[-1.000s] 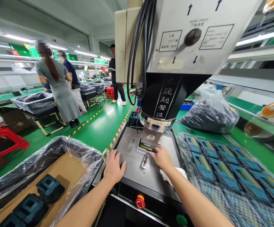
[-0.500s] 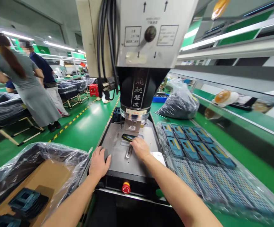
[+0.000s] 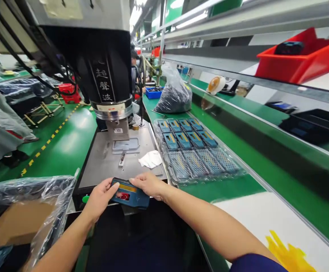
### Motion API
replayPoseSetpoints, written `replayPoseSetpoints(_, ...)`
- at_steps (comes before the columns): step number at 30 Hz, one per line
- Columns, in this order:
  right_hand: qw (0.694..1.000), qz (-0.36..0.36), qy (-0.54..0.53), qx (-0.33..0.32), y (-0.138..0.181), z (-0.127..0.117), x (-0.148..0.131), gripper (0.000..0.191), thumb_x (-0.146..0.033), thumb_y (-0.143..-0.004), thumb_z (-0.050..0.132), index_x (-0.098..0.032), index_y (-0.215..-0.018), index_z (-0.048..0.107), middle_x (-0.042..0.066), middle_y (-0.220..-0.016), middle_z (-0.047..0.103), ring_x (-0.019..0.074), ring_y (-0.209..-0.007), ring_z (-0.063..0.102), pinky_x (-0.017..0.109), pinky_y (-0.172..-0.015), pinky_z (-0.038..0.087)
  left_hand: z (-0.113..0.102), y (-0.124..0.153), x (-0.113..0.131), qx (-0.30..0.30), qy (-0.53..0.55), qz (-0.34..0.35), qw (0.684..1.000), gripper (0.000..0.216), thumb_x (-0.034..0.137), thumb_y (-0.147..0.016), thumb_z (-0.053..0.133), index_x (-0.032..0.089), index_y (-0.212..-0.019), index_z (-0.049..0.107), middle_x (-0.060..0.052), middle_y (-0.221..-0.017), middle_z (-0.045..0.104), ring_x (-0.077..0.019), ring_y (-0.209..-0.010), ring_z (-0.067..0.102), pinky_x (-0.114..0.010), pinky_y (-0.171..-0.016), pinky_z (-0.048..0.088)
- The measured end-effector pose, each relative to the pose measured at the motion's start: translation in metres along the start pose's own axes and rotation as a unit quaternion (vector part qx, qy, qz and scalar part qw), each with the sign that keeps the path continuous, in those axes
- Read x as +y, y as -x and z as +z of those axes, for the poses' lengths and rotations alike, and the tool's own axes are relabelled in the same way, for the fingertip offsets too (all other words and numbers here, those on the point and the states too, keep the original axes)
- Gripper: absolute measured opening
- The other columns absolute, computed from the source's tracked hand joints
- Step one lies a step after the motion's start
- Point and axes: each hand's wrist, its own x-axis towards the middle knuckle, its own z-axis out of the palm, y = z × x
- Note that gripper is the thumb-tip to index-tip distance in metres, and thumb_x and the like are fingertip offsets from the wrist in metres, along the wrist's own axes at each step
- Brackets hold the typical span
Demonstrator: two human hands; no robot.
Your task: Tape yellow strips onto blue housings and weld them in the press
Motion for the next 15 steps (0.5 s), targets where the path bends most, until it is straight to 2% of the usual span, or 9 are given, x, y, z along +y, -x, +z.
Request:
replayPoseSetpoints(2,0.998,-0.035,0.057,0.007,0.009,-0.001,0.004,0.037,-0.051,-0.077,0.062,-0.015,-0.076,0.060,-0.002,-0.063,0.056,0.0092,-0.053,0.047,0.020,-0.051,0.037,0.011,0.008,0.011,-0.045,0.043,-0.048,0.997,0.045,0.052,-0.080,0.059,0.016,-0.106,0.060,-0.006,-0.092,0.070,-0.0174,-0.072,0.064,-0.030,-0.071,0.052)
replayPoseSetpoints(4,0.981,-0.097,0.167,0.027,0.018,-0.002,0.008,0.022,-0.037,-0.077,0.065,-0.016,-0.085,0.066,-0.002,-0.070,0.061,0.0104,-0.061,0.051,0.021,-0.057,0.039,0.017,0.012,0.014,-0.044,0.037,-0.072,0.996,0.043,0.053,-0.078,0.061,0.016,-0.100,0.061,-0.005,-0.089,0.071,-0.0193,-0.075,0.065,-0.029,-0.070,0.051)
replayPoseSetpoints(6,0.955,-0.128,0.261,0.058,0.026,-0.003,0.012,0.019,-0.027,-0.076,0.066,-0.020,-0.092,0.070,-0.002,-0.076,0.066,0.0119,-0.067,0.055,0.021,-0.061,0.039,0.019,0.014,0.011,-0.046,0.018,-0.092,0.995,0.045,0.056,-0.077,0.061,0.018,-0.102,0.061,-0.004,-0.091,0.070,-0.0214,-0.081,0.065,-0.030,-0.072,0.051)
replayPoseSetpoints(8,0.947,-0.106,0.291,0.087,0.033,-0.002,0.017,0.020,-0.026,-0.076,0.067,-0.022,-0.096,0.072,-0.002,-0.079,0.068,0.0131,-0.069,0.058,0.022,-0.062,0.040,0.022,0.014,0.006,-0.048,-0.013,-0.108,0.993,0.047,0.058,-0.075,0.061,0.020,-0.102,0.060,-0.003,-0.089,0.070,-0.0225,-0.084,0.065,-0.030,-0.073,0.051)
replayPoseSetpoints(11,0.952,-0.075,0.281,0.099,0.039,-0.004,0.029,0.022,-0.028,-0.080,0.065,-0.022,-0.100,0.071,-0.001,-0.083,0.069,0.0148,-0.073,0.061,0.022,-0.065,0.044,0.029,0.012,0.003,-0.053,-0.031,-0.120,0.991,0.049,0.061,-0.070,0.064,0.020,-0.096,0.063,-0.002,-0.083,0.070,-0.0237,-0.084,0.066,-0.030,-0.072,0.052)
replayPoseSetpoints(13,0.942,-0.110,0.296,0.114,0.044,-0.006,0.038,0.029,-0.031,-0.084,0.060,-0.022,-0.112,0.067,0.002,-0.096,0.069,0.0176,-0.086,0.062,0.026,-0.076,0.047,0.036,0.010,0.008,-0.041,-0.017,-0.121,0.992,0.049,0.062,-0.066,0.068,0.019,-0.090,0.064,-0.002,-0.080,0.070,-0.0244,-0.082,0.066,-0.031,-0.071,0.052)
replayPoseSetpoints(15,0.916,-0.180,0.337,0.125,0.051,-0.008,0.047,0.051,-0.039,-0.082,0.062,-0.020,-0.129,0.054,0.008,-0.117,0.062,0.0227,-0.103,0.059,0.033,-0.089,0.046,0.043,0.009,0.014,-0.019,0.009,-0.124,0.992,0.051,0.062,-0.062,0.071,0.018,-0.088,0.065,-0.003,-0.077,0.070,-0.0240,-0.078,0.066,-0.031,-0.068,0.053)
